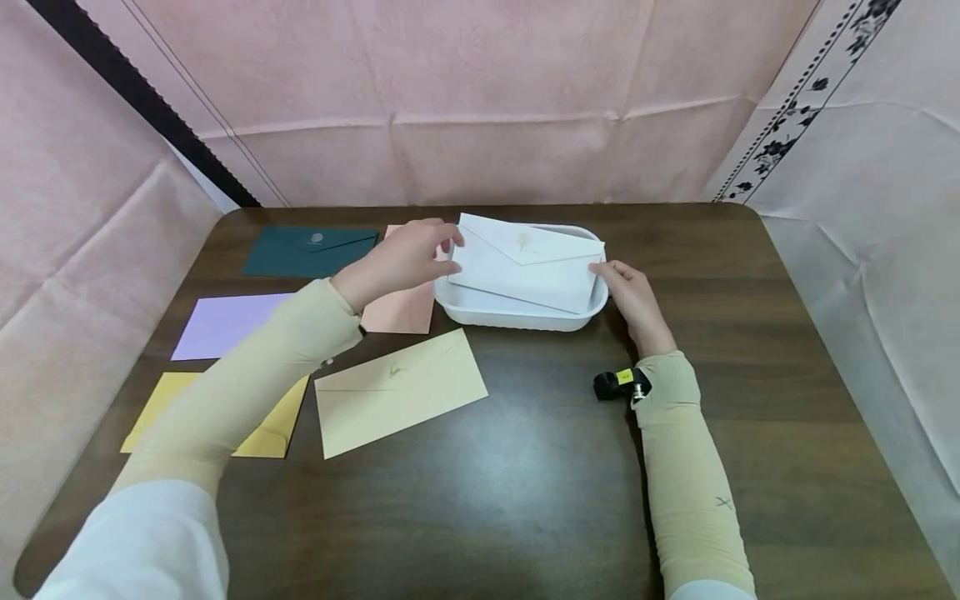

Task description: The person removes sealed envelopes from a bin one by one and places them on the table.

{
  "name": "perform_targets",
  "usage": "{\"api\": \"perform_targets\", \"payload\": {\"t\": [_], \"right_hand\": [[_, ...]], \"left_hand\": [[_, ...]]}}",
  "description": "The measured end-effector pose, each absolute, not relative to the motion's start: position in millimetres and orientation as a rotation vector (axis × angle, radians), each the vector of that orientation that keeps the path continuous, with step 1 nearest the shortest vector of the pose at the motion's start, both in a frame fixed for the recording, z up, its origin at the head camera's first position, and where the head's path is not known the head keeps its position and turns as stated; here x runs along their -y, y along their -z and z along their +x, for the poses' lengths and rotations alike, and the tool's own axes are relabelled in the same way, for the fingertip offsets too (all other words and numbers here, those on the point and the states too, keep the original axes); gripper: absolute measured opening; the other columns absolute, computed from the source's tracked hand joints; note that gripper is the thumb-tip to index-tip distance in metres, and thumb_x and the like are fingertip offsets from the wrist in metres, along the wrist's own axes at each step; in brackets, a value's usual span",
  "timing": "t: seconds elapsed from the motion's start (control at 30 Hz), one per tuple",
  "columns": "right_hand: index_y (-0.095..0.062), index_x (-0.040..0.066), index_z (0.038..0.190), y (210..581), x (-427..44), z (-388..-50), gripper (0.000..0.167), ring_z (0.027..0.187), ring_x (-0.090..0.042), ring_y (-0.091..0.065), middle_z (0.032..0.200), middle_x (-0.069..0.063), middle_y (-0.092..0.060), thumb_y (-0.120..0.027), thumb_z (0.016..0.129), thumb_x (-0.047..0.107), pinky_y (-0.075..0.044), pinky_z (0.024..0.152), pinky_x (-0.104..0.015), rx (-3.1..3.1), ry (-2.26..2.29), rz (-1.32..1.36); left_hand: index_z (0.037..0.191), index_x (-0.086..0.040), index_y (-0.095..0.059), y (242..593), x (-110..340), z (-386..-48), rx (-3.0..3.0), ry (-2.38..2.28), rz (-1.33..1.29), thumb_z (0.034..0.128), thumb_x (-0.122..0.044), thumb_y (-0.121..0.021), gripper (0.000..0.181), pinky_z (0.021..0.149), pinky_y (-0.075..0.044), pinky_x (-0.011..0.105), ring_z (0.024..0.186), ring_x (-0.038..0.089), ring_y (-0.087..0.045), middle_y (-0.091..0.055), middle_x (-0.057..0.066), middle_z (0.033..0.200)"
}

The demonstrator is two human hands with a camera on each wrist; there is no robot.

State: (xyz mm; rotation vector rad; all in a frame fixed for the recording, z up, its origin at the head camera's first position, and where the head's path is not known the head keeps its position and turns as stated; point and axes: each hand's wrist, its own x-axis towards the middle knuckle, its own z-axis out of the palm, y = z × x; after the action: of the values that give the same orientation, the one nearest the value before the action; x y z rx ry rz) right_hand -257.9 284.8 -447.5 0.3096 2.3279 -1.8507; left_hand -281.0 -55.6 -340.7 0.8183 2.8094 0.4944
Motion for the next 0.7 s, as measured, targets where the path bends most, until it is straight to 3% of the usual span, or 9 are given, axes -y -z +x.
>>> {"api": "perform_targets", "payload": {"t": [0.27, 0.5, 0.7], "right_hand": [[-0.065, 0.015, 0.097, 448.8, -285.1, -256.9, 0.039, 0.116, -0.019, -0.037, 0.120, -0.004, -0.048, -0.060, 0.096, 0.054, -0.027, 0.101, -0.035, -2.327, 1.854, 0.307], [-0.064, 0.018, 0.086, 451.6, -285.2, -257.0, 0.035, 0.110, -0.017, -0.040, 0.111, -0.002, -0.050, -0.062, 0.095, 0.052, -0.030, 0.095, -0.032, -2.330, 1.869, 0.323], [-0.067, 0.019, 0.088, 450.3, -285.1, -258.9, 0.033, 0.111, -0.017, -0.041, 0.111, -0.001, -0.052, -0.061, 0.096, 0.051, -0.031, 0.096, -0.031, -2.319, 1.871, 0.321]], "left_hand": [[0.138, -0.009, -0.053, 332.6, 15.0, -298.0, -2.768, -0.526, 0.888, 0.0954, -0.024, -0.071, 0.049, 0.088, -0.047, 0.034, 0.107, 0.022, -0.058, -0.060, 0.012, 0.122], [0.136, -0.007, -0.056, 328.2, -20.1, -309.7, -2.794, -0.409, 0.989, 0.0946, -0.022, -0.071, 0.046, 0.102, -0.042, 0.032, 0.120, 0.023, -0.055, -0.059, 0.008, 0.132], [0.130, -0.008, -0.060, 321.4, -49.2, -313.5, -2.791, -0.344, 1.065, 0.0925, -0.019, -0.073, 0.041, 0.103, -0.040, 0.028, 0.120, 0.021, -0.055, -0.061, 0.006, 0.128]]}}
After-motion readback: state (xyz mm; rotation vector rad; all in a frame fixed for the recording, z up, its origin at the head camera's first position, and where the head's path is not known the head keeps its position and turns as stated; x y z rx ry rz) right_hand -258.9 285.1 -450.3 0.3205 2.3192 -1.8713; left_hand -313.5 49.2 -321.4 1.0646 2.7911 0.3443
